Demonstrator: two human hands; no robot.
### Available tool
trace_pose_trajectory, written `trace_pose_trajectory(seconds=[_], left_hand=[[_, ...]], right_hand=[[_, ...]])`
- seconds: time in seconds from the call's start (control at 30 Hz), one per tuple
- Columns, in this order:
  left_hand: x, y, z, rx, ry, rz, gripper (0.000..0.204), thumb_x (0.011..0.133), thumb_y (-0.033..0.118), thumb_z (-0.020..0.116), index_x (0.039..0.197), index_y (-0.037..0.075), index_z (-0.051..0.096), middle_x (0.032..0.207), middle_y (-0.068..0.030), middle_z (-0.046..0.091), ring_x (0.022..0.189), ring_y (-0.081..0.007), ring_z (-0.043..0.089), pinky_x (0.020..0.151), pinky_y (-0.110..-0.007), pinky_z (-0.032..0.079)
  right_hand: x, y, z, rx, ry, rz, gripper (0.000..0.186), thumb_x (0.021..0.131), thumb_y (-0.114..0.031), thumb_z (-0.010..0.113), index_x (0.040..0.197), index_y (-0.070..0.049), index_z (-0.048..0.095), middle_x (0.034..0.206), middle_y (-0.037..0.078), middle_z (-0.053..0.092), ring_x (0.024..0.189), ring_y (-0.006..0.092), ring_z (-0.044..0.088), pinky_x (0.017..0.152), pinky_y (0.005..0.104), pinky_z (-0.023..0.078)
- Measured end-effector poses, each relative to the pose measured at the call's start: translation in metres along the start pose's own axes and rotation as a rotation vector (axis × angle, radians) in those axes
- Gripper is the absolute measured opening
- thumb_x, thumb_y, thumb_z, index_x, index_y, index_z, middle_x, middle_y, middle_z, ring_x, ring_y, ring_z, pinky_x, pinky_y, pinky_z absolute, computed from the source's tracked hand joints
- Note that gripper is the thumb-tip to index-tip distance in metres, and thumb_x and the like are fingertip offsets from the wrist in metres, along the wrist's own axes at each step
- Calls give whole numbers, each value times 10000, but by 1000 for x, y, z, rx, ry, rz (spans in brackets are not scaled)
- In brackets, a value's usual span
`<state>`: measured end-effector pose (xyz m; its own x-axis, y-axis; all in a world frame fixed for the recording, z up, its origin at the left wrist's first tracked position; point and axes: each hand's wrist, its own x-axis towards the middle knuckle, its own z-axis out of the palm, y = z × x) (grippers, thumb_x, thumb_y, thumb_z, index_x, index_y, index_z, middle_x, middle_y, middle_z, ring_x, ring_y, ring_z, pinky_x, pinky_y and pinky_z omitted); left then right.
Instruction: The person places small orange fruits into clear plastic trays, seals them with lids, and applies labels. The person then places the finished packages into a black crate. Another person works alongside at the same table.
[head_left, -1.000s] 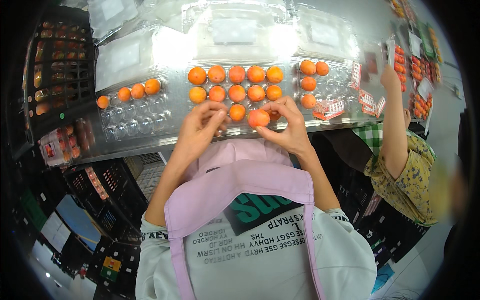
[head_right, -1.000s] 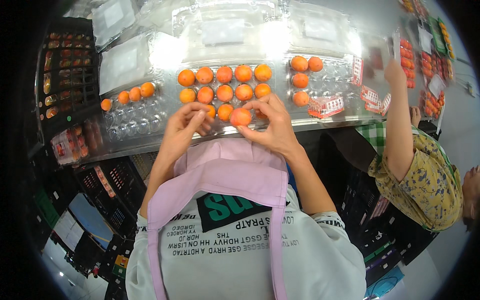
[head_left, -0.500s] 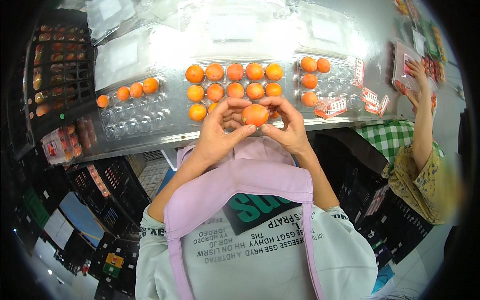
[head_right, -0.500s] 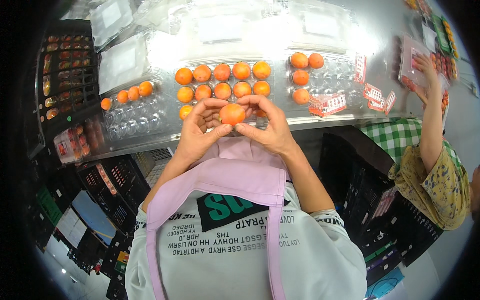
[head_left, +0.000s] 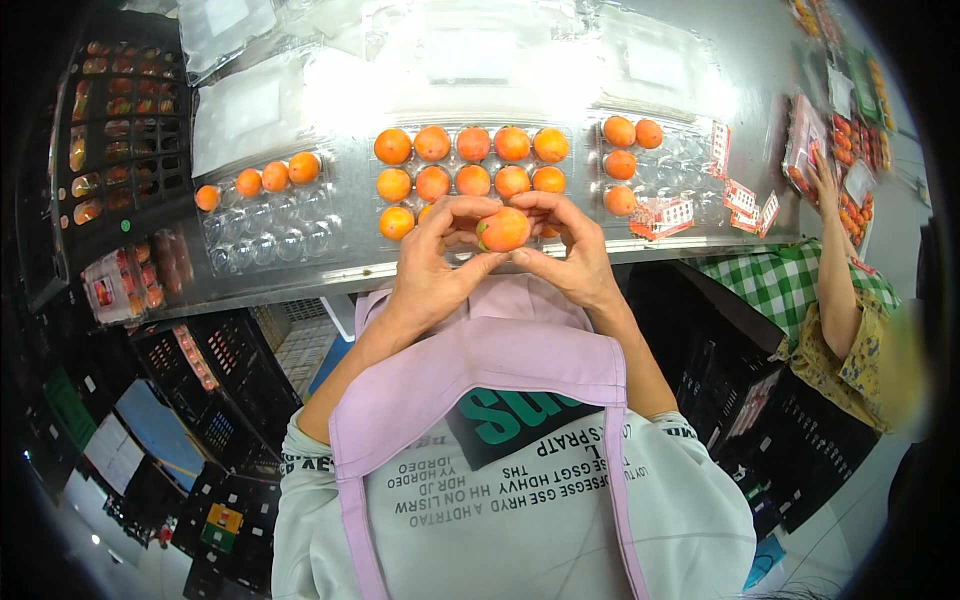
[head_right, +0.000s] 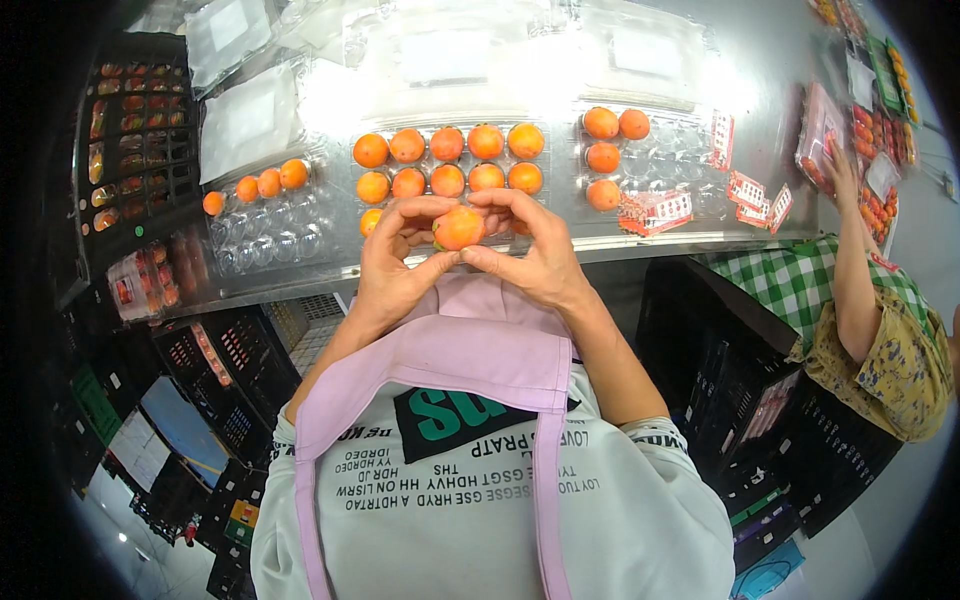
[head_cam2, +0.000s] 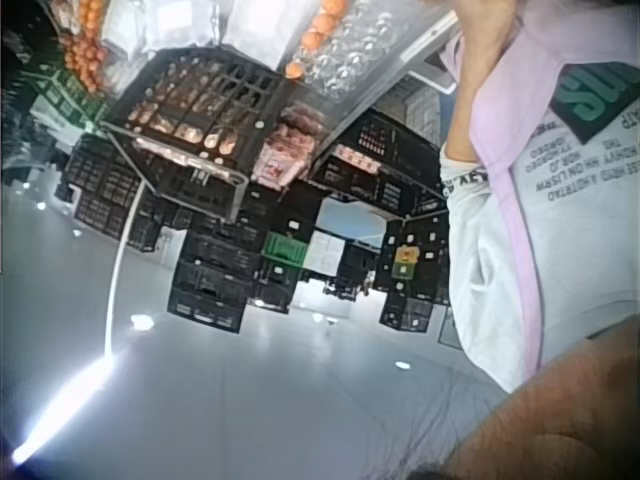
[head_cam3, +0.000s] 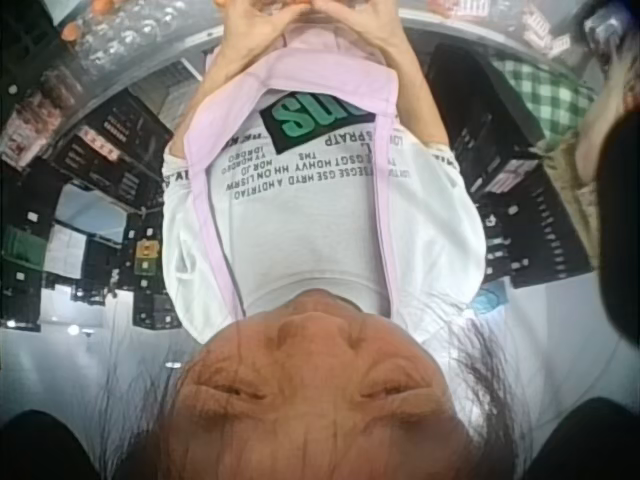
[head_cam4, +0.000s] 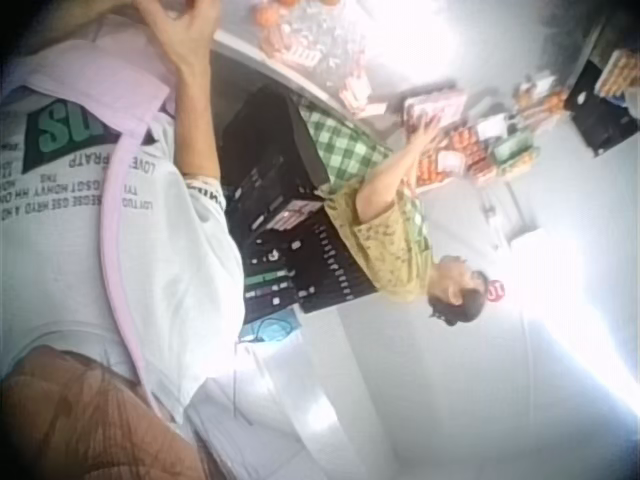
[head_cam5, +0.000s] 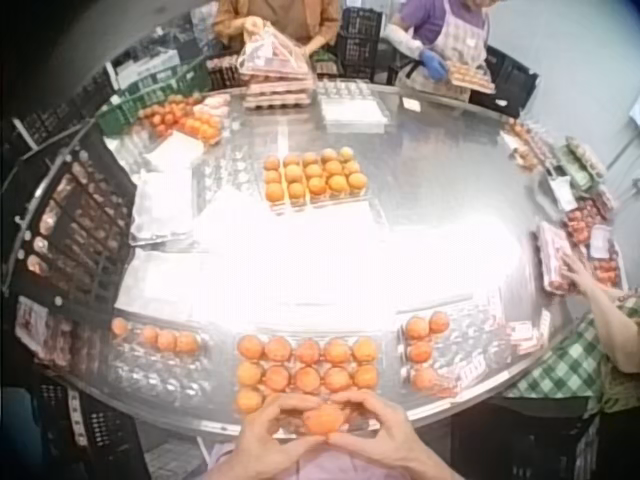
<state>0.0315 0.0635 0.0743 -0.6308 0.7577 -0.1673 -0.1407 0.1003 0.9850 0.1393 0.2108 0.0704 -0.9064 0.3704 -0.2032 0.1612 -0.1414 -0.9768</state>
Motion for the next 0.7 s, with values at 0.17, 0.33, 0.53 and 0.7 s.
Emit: trace_pose_trajectory(seconds=[0.17,0.33,0.53,0.7], left_hand=[[1,-5,-2,181,-31,175,447,756,-30,681,1166,13,509,1143,-87,553,1013,-175,591,818,-303,515],[-2,-6,-2,-404,-82,-225,484,808,-6,639,1249,25,441,1166,-101,538,1054,-189,576,898,-333,486],[1,-9,-10,-656,-130,-483,454,823,33,640,1232,21,444,1186,-124,529,1058,-176,563,841,-306,510],[-2,-11,-7,-582,-128,-250,442,808,41,660,1198,16,455,1187,-126,528,1122,-195,532,916,-326,476]], right_hand=[[0,-2,1,-101,18,-34,400,728,-127,759,1073,-14,592,979,55,606,871,130,571,775,274,464],[2,-4,1,-433,78,-342,404,683,-112,773,1041,-33,603,1002,87,615,885,193,593,761,306,480],[2,-3,3,-477,49,-390,417,655,-107,780,1027,-42,605,1009,96,611,897,238,592,741,327,489],[0,-4,3,-441,51,-348,413,653,-103,781,1023,-40,607,994,90,615,888,230,592,731,325,489]])
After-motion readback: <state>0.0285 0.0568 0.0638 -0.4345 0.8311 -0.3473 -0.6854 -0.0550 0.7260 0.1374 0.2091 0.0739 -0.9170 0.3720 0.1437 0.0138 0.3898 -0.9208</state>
